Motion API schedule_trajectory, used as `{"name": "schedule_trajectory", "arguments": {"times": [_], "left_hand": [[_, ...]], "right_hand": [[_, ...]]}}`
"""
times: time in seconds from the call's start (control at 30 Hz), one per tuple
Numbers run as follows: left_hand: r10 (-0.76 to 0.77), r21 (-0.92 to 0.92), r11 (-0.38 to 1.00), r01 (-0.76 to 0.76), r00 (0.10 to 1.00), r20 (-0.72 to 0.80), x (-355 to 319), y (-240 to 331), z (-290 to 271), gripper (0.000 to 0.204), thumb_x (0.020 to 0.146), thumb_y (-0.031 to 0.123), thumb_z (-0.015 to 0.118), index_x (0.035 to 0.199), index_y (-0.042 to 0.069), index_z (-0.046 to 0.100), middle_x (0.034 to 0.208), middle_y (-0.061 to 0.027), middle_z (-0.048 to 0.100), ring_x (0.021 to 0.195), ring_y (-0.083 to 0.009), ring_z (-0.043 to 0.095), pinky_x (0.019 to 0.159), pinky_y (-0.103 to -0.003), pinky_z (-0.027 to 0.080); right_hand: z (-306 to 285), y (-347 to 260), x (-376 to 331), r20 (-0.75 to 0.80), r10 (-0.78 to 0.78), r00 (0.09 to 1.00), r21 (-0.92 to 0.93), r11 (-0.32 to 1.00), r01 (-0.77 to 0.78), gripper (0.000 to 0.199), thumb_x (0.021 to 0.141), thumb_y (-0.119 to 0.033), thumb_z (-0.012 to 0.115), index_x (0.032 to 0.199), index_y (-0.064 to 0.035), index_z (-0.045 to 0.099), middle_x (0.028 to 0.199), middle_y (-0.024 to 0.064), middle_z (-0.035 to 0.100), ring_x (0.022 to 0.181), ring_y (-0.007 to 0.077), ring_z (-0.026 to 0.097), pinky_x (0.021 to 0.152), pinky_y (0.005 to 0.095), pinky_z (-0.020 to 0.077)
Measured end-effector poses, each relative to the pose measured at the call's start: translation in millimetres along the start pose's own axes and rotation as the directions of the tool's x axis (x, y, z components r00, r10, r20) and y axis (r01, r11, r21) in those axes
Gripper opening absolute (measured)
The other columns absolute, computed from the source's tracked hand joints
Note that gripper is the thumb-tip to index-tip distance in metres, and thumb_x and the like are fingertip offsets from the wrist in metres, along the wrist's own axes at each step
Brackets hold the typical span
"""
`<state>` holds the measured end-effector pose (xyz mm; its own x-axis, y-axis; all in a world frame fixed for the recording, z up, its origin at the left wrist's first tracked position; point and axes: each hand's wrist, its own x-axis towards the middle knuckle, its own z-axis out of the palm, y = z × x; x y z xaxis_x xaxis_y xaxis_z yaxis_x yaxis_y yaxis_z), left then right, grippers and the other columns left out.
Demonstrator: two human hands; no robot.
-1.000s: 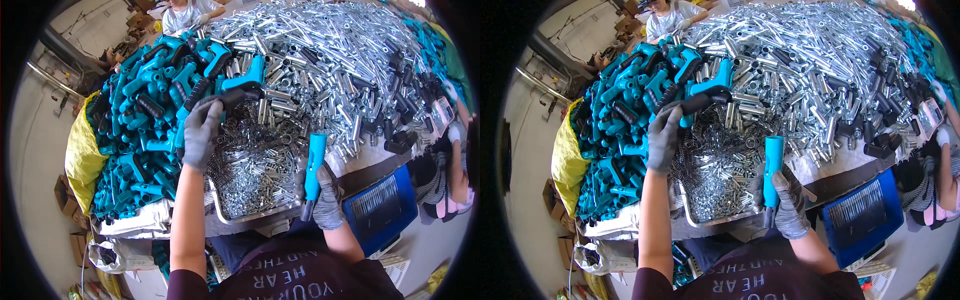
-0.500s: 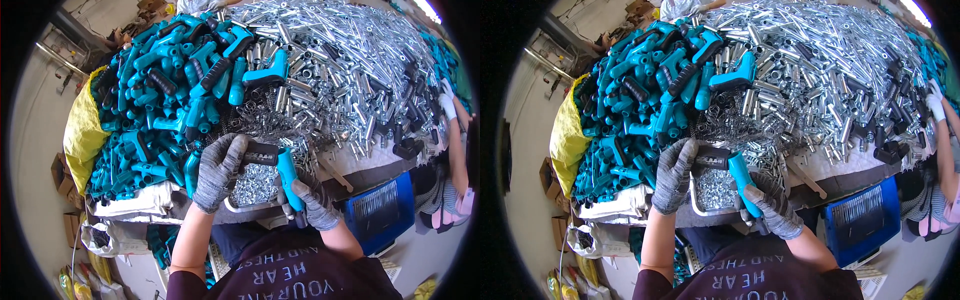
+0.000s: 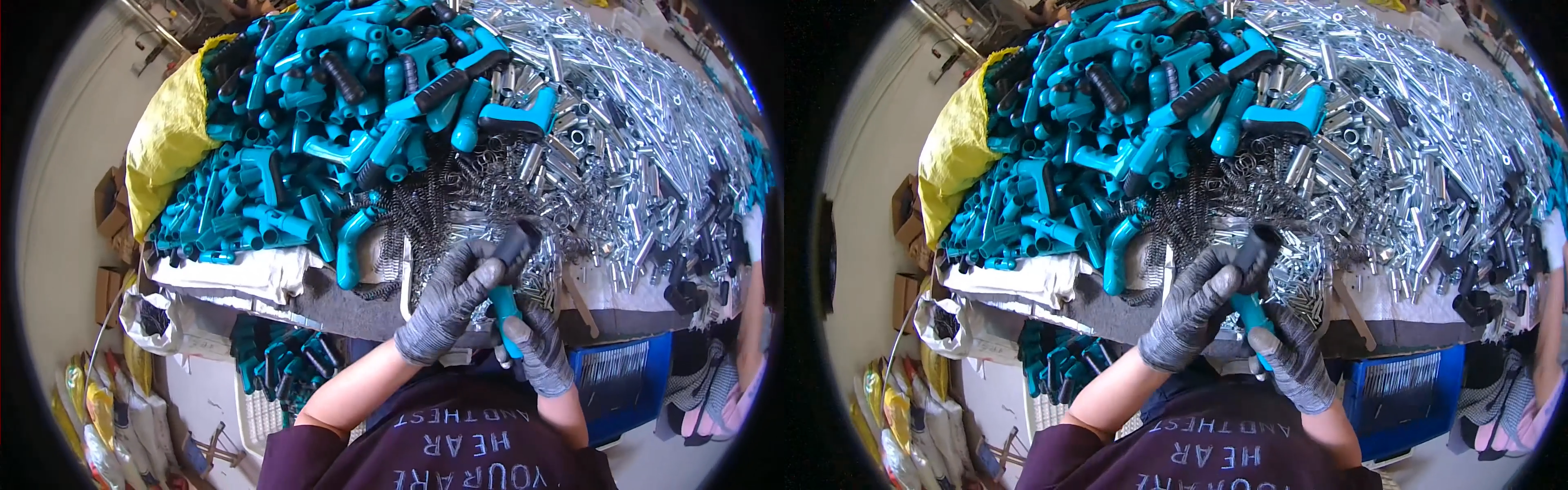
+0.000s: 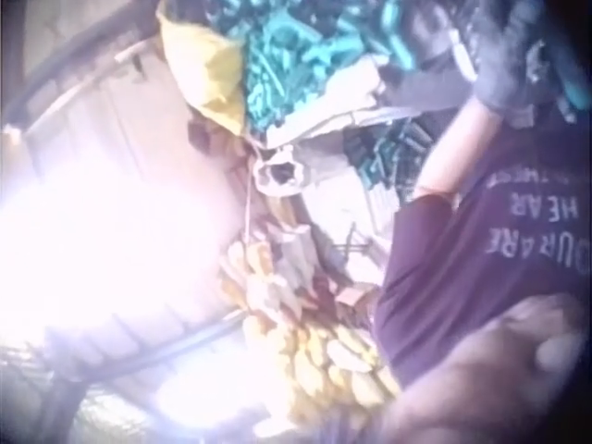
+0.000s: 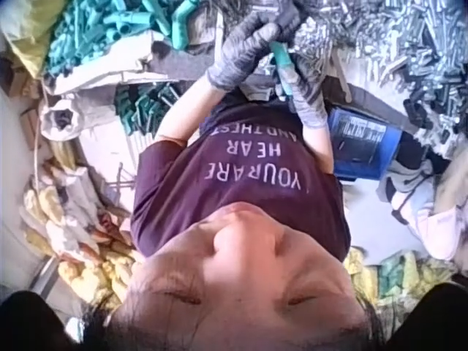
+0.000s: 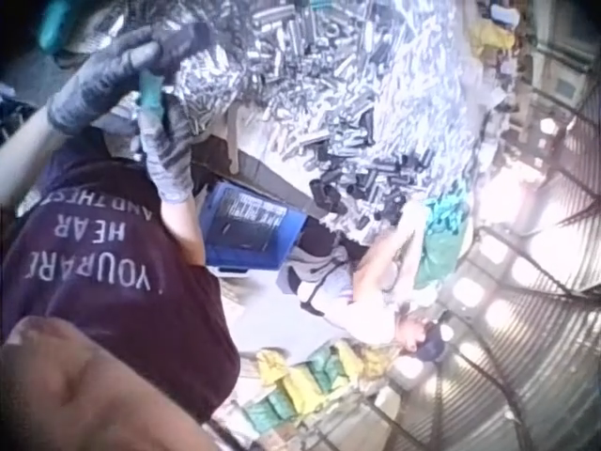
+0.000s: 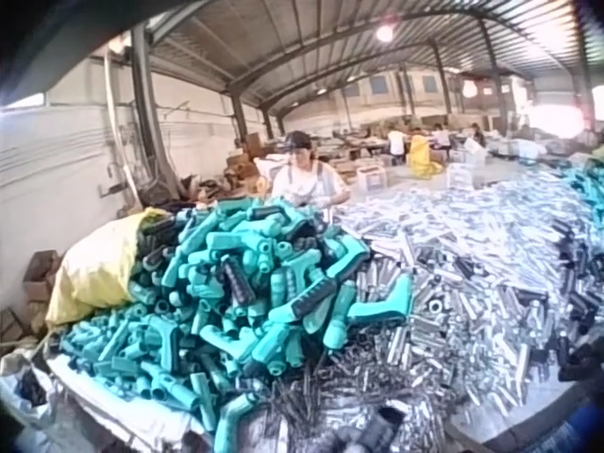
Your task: Assembling plastic handles onto metal tubes or shafts at a manufacturing workstation.
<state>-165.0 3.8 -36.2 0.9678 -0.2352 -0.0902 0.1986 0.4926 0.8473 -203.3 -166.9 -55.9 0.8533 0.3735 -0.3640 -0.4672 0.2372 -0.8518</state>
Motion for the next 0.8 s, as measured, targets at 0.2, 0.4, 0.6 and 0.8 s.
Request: {"name": "schedule_trajectory", "arguments": {"times": [0.2,0.4,0.6,0.8], "left_hand": [[0.165,0.139,0.979,-0.149,0.98,-0.108,-11,-1,6,0.066,0.093,0.024,0.062,0.145,0.0,0.029,0.133,-0.0109,0.047,0.121,-0.0181,0.046,0.106,-0.032,0.035],[0.328,0.511,0.774,-0.374,0.927,0.182,-14,3,0,0.069,0.092,0.025,0.062,0.145,-0.003,0.028,0.14,-0.0208,0.043,0.128,-0.0309,0.045,0.109,-0.039,0.033],[0.339,0.861,0.238,-0.449,0.869,0.36,-14,35,-8,0.056,0.089,0.034,0.062,0.131,-0.002,0.05,0.127,-0.0243,0.052,0.119,-0.0408,0.05,0.102,-0.045,0.038],[0.003,0.925,-0.194,-0.328,0.942,0.334,20,85,-46,0.026,0.09,0.026,0.06,0.106,0.006,0.067,0.1,-0.0125,0.067,0.094,-0.0322,0.063,0.085,-0.04,0.05]], "right_hand": [[5,7,-2,0.016,-0.064,0.998,0.049,0.997,0.063,0.047,0.087,-0.038,0.067,0.116,-0.0034,0.055,0.079,0.0038,0.059,0.057,0.0104,0.057,0.049,0.0241,0.0467],[12,-3,-3,0.088,0.031,0.996,0.364,0.929,-0.061,0.053,0.088,-0.045,0.064,0.125,-0.0103,0.049,0.074,0.0047,0.058,0.048,0.0116,0.054,0.039,0.0241,0.044],[12,-10,6,0.019,-0.097,0.995,-0.049,0.994,0.098,0.078,0.085,-0.064,0.056,0.138,-0.0086,0.042,0.084,0.0019,0.062,0.046,0.0074,0.05,0.038,0.0201,0.0399],[18,3,19,-0.022,0.003,1.0,-0.026,1.0,-0.004,0.067,0.087,-0.056,0.06,0.132,-0.0077,0.047,0.07,0.0008,0.057,0.045,0.0062,0.048,0.038,0.0214,0.0384]]}}
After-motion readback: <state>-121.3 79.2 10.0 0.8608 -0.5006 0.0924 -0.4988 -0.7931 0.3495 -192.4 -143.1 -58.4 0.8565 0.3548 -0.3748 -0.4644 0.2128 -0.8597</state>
